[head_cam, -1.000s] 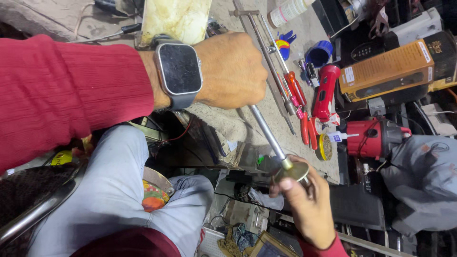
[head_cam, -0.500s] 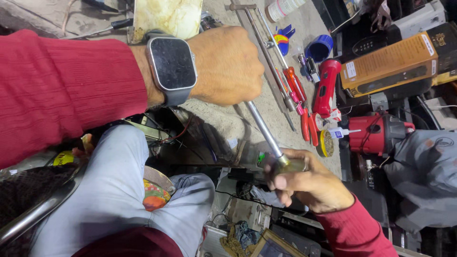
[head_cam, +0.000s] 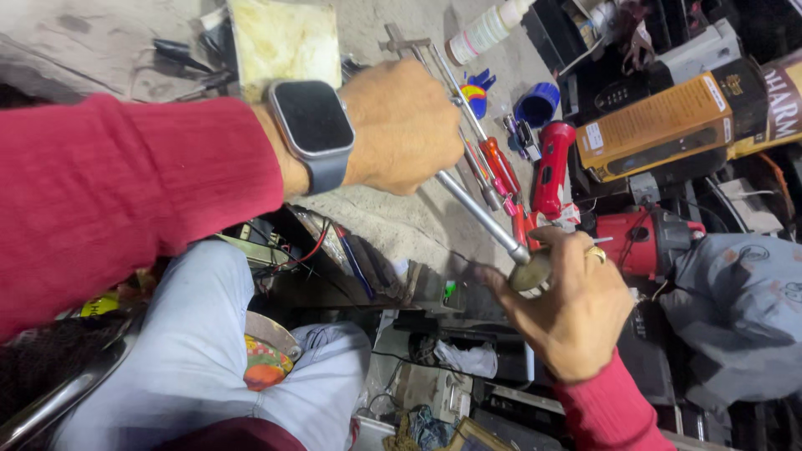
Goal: The person sits at a cluttered workbench and works on an engine valve. They handle a small metal component, apply liquid from a squeeze bottle onto the valve, then use a wooden-stick lapping tool with a suction cup to rotate the valve against its seat, occasionally using pliers and repositioning the parts.
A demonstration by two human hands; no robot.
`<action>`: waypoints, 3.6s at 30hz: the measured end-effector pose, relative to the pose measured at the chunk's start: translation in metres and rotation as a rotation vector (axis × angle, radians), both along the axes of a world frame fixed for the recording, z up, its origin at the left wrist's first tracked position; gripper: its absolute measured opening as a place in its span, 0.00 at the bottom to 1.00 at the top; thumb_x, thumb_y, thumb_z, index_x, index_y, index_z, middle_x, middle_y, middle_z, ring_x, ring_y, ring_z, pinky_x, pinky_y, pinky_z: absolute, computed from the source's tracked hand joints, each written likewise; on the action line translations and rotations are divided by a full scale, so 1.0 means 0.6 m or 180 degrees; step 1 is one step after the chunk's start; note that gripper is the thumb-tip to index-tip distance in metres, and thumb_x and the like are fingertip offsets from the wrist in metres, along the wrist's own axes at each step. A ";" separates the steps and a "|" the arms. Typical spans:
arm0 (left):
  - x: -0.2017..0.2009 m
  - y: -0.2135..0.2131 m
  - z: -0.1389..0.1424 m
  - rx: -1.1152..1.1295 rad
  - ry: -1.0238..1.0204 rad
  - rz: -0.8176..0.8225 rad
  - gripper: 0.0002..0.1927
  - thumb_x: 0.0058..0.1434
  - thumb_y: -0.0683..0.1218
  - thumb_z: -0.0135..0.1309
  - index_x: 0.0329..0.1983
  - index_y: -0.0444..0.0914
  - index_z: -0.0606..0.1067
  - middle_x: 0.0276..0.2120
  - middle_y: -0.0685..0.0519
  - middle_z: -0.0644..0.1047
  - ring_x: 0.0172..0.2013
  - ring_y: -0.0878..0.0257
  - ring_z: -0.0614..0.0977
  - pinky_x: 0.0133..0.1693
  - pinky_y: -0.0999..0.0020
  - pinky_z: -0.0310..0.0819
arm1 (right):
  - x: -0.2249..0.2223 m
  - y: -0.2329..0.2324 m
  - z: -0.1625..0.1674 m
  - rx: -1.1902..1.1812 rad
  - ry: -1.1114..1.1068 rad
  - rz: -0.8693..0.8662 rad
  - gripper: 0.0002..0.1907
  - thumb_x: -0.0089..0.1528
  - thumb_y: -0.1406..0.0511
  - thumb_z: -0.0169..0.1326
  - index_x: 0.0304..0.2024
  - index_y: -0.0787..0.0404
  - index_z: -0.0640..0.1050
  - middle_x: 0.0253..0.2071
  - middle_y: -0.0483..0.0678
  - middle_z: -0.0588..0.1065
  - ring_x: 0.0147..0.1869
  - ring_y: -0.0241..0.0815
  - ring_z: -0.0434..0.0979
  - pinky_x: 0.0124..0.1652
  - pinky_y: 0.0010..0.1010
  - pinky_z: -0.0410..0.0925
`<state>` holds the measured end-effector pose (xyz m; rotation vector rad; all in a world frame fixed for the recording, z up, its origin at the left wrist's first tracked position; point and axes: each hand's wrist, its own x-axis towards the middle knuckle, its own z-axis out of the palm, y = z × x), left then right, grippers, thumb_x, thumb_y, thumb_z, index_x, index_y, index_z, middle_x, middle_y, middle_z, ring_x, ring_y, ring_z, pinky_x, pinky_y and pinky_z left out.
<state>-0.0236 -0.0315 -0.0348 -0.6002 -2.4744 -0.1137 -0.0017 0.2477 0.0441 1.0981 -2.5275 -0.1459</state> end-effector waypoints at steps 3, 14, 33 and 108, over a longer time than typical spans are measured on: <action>0.015 0.006 -0.017 -0.0056 0.0285 0.0081 0.05 0.49 0.47 0.59 0.23 0.43 0.82 0.23 0.51 0.81 0.29 0.52 0.85 0.31 0.57 0.80 | -0.025 0.009 0.030 -0.0990 -0.2545 -0.0246 0.37 0.53 0.50 0.67 0.55 0.67 0.73 0.37 0.49 0.80 0.39 0.38 0.81 0.35 0.29 0.74; 0.006 0.010 -0.027 -0.0088 0.0481 0.0142 0.05 0.50 0.48 0.59 0.21 0.45 0.82 0.22 0.53 0.81 0.28 0.55 0.85 0.28 0.58 0.79 | -0.033 0.033 -0.044 -0.0175 -0.0603 -0.0203 0.24 0.48 0.61 0.72 0.42 0.63 0.77 0.29 0.49 0.78 0.30 0.43 0.81 0.34 0.34 0.74; 0.007 0.011 -0.033 -0.0034 0.0534 0.0083 0.06 0.50 0.48 0.58 0.21 0.44 0.81 0.21 0.52 0.81 0.27 0.55 0.85 0.28 0.59 0.78 | -0.032 0.026 -0.034 -0.0315 -0.1150 -0.0208 0.21 0.48 0.62 0.70 0.39 0.64 0.78 0.28 0.48 0.79 0.31 0.42 0.81 0.33 0.32 0.74; 0.033 -0.007 -0.010 0.1849 0.0576 -0.0189 0.08 0.49 0.48 0.61 0.25 0.39 0.76 0.26 0.48 0.78 0.32 0.47 0.81 0.35 0.50 0.74 | 0.064 -0.075 0.020 -0.2842 -0.1915 0.1057 0.40 0.47 0.73 0.72 0.60 0.66 0.69 0.40 0.43 0.77 0.42 0.29 0.77 0.41 0.21 0.72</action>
